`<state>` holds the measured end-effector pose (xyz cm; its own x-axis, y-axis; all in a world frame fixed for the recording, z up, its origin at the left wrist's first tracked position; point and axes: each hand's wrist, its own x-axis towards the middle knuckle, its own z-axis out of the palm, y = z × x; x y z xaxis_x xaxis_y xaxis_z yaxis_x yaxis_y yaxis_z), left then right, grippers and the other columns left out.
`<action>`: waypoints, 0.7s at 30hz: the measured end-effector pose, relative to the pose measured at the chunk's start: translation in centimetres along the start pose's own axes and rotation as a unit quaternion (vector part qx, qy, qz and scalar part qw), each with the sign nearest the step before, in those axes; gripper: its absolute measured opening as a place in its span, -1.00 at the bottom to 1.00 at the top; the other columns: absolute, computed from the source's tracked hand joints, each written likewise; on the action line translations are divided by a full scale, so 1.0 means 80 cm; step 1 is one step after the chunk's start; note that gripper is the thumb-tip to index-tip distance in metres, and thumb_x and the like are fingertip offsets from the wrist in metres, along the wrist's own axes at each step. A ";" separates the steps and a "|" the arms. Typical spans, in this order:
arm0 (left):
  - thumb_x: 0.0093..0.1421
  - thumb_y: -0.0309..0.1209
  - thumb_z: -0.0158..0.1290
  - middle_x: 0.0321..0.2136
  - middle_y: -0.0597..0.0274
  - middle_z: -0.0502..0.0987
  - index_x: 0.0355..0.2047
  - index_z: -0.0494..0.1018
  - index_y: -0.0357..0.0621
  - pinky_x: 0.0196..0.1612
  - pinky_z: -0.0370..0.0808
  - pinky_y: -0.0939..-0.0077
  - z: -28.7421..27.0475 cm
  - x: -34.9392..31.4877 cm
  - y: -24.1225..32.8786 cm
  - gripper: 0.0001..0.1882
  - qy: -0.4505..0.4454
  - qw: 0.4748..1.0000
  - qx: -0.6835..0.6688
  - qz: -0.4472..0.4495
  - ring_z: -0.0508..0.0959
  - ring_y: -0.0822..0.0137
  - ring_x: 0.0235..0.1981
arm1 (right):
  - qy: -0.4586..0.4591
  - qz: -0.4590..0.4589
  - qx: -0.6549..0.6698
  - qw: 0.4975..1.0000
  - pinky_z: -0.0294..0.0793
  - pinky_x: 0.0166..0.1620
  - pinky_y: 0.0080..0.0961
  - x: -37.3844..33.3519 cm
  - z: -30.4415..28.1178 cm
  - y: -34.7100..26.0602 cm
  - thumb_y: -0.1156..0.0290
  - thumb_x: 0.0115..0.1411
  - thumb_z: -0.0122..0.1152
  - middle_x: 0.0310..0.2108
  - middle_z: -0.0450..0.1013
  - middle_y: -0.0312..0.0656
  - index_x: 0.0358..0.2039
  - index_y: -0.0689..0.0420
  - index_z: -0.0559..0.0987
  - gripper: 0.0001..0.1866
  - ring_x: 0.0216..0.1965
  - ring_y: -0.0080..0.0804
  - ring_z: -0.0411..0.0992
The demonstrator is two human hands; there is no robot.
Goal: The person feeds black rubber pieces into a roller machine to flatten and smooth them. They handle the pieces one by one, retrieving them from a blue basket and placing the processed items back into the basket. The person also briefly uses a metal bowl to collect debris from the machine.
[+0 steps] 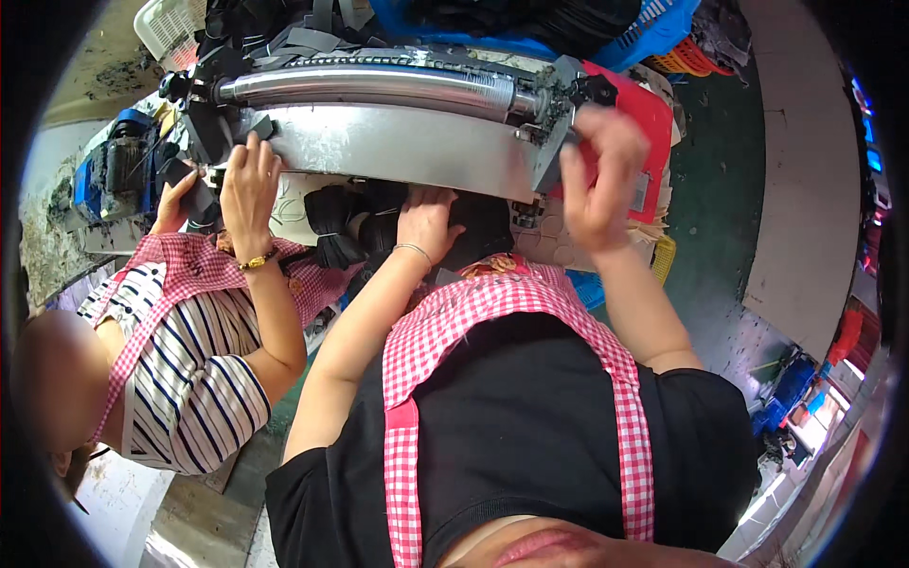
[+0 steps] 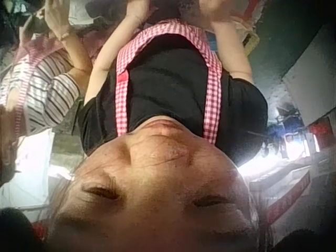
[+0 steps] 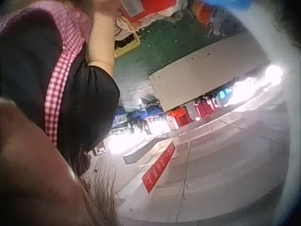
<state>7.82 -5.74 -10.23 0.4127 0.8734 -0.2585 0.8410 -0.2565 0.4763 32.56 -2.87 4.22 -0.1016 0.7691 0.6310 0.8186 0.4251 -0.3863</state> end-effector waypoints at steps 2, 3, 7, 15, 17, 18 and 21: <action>-0.02 -0.19 0.39 0.13 0.14 0.44 0.10 0.46 0.07 0.14 0.43 0.00 0.003 -0.003 0.000 -0.35 -0.017 1.000 -0.004 -0.018 0.40 0.00 0.20 | -0.069 -0.008 -0.131 0.989 0.24 0.30 -0.15 0.044 -0.007 0.023 0.47 0.16 0.30 0.22 0.33 -0.07 0.28 0.12 0.39 -0.36 0.17 -0.01 0.34; -0.02 -0.19 0.38 0.15 0.13 0.42 0.13 0.45 0.08 0.15 0.43 -0.02 0.004 -0.001 0.001 -0.34 -0.025 0.999 -0.007 -0.020 0.39 -0.01 0.21 | -0.115 0.012 -0.038 0.993 0.28 0.28 -0.18 0.050 -0.011 0.040 0.50 0.15 0.31 0.21 0.35 -0.07 0.27 0.12 0.40 -0.36 0.16 -0.03 0.35; 0.00 -0.19 0.37 0.19 0.11 0.38 0.17 0.40 0.10 0.17 0.40 -0.07 0.001 0.000 -0.001 -0.30 -0.034 0.999 -0.022 -0.023 0.36 -0.04 0.24 | -0.218 0.004 0.070 0.973 0.39 0.21 -0.25 0.072 -0.034 0.064 0.59 0.10 0.33 0.13 0.42 -0.05 0.22 0.17 0.43 -0.37 0.13 -0.08 0.39; 0.02 -0.18 0.36 0.22 0.10 0.37 0.20 0.38 0.12 0.19 0.38 -0.09 0.007 0.001 -0.007 -0.29 -0.022 0.999 -0.026 -0.008 0.33 -0.06 0.27 | -0.211 -0.026 0.011 0.977 0.39 0.15 -0.18 0.073 -0.032 0.061 0.56 0.11 0.33 0.02 0.43 -0.02 0.08 0.22 0.46 -0.51 0.07 -0.01 0.37; 0.02 -0.17 0.36 0.22 0.09 0.37 0.20 0.38 0.12 0.19 0.38 -0.08 0.008 0.003 -0.009 -0.29 -0.033 0.999 -0.036 -0.008 0.34 -0.07 0.27 | -0.196 -0.022 -0.013 0.980 0.38 0.14 -0.17 0.068 -0.029 0.058 0.55 0.12 0.33 0.00 0.42 -0.01 0.08 0.21 0.45 -0.51 0.05 -0.01 0.36; 0.02 -0.17 0.36 0.22 0.09 0.37 0.20 0.38 0.12 0.19 0.38 -0.08 0.009 0.004 -0.010 -0.29 -0.038 0.998 -0.042 -0.009 0.34 -0.07 0.26 | -0.189 -0.014 -0.026 0.982 0.37 0.14 -0.17 0.067 -0.026 0.057 0.54 0.13 0.32 0.00 0.41 -0.01 0.08 0.20 0.44 -0.51 0.04 0.00 0.35; 0.02 -0.17 0.36 0.23 0.09 0.36 0.19 0.38 0.12 0.19 0.39 -0.09 0.010 0.004 -0.008 -0.29 -0.031 0.999 -0.021 -0.005 0.34 -0.07 0.26 | -0.162 0.020 -0.067 0.984 0.36 0.13 -0.18 0.060 -0.016 0.048 0.50 0.13 0.34 -0.01 0.40 -0.01 0.08 0.20 0.42 -0.50 0.02 0.01 0.34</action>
<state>7.68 -5.59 -11.31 0.4257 0.8486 -0.3142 0.8304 -0.2283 0.5083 35.97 1.81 6.61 -0.2239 0.9050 0.3616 0.8909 0.3405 -0.3006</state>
